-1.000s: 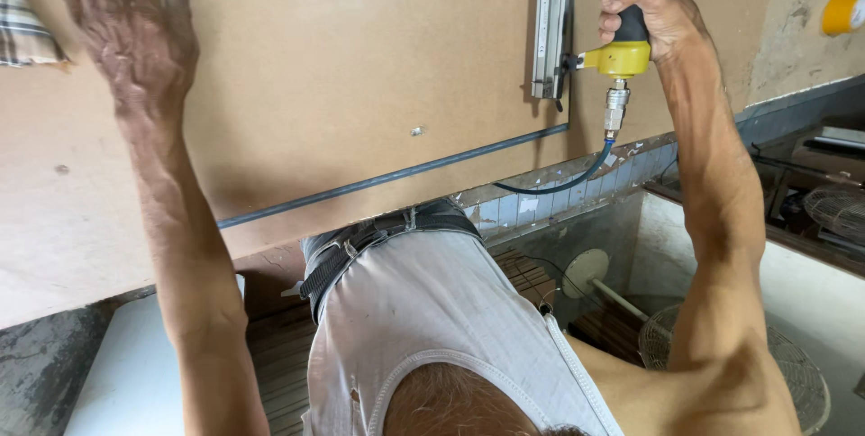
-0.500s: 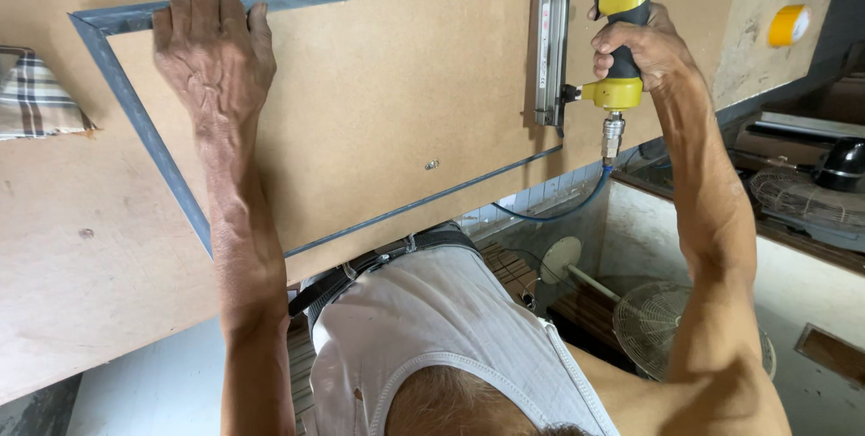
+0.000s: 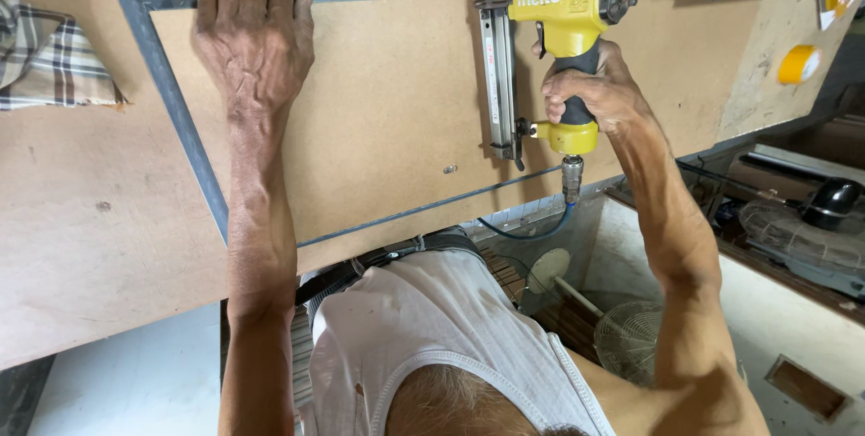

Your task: The person repeatedly wipes a framed artwork with a cloth, flips it over, and uses a pneumatic nail gun to attach a dark frame to the backboard. This cycle is performed multiple times on the same item.

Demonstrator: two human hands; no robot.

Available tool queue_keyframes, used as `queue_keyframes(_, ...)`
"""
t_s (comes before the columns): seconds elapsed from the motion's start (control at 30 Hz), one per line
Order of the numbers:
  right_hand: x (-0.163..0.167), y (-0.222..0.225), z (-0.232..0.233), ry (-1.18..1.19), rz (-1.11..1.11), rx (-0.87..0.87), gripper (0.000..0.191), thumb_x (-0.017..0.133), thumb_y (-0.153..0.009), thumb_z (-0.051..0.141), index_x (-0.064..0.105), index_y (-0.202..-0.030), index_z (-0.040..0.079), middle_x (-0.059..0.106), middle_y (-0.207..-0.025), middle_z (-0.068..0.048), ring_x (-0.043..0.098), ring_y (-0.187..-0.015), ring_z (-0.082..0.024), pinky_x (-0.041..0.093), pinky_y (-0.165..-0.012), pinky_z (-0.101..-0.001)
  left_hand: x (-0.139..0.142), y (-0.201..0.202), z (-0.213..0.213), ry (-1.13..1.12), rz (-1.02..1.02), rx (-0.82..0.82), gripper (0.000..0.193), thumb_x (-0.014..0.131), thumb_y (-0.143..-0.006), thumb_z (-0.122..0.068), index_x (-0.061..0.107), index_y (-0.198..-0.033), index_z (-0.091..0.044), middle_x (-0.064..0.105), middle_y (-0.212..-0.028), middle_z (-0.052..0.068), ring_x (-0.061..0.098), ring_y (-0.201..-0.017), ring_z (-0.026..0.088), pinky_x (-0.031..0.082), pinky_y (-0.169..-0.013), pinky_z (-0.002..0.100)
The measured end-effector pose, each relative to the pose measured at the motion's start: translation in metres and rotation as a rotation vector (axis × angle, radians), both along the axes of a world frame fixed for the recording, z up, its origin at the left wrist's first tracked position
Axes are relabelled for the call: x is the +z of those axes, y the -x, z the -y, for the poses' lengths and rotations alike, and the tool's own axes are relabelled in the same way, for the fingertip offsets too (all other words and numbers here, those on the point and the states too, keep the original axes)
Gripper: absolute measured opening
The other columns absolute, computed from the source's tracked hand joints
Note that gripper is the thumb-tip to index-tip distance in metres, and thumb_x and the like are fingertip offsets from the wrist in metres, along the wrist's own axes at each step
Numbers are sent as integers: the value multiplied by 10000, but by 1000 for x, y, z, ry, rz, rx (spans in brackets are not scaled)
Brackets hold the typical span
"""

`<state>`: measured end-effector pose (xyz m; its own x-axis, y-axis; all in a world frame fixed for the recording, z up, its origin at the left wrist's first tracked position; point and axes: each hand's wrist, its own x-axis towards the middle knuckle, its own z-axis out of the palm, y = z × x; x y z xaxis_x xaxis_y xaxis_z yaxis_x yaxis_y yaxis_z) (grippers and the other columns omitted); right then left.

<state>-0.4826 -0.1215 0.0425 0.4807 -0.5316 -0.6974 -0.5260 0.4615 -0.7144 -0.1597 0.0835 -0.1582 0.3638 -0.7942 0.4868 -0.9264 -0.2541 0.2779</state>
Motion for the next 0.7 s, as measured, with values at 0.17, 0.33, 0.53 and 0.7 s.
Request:
queue_keyframes(0.17, 0, -11, 0, 13, -31, -10, 432, 666, -815, -69, 613, -1243, -57, 620, -720, -115, 616, -568, -194, 536, -542, -350, 1, 0, -1, -15, -50, 0, 256, 753, -977, -290, 717, -877, -57, 637, -916, 53, 604, -1029, 224, 501, -804, 399)
queue_keyframes(0.33, -2, -10, 5, 18, 1, 6, 428, 661, -796, -95, 607, -1219, -69, 629, -733, -127, 601, -550, -195, 522, -516, -358, -3, 0, -2, -21, -44, 4, 255, 741, -998, -289, 722, -901, -54, 639, -936, 56, 593, -1053, 223, 495, -831, 405)
queue_keyframes(0.53, 7, -19, -9, 17, -2, 37, 421, 669, -800, -110, 598, -1214, -75, 634, -729, -132, 608, -559, -195, 522, -519, -362, -6, 0, -2, -10, -30, -7, 239, 740, -999, -280, 724, -941, -49, 655, -998, 75, 596, -1103, 240, 503, -899, 422)
queue_keyframes(0.7, 15, -56, -41, -7, 10, 94, 441, 678, -796, -108, 600, -1227, -52, 636, -721, -110, 613, -559, -180, 532, -520, -347, 3, -7, -24, -42, -105, -46, 249, 789, -1014, -280, 727, -1079, -47, 663, -1116, 101, 584, -1198, 260, 434, -1116, 488)
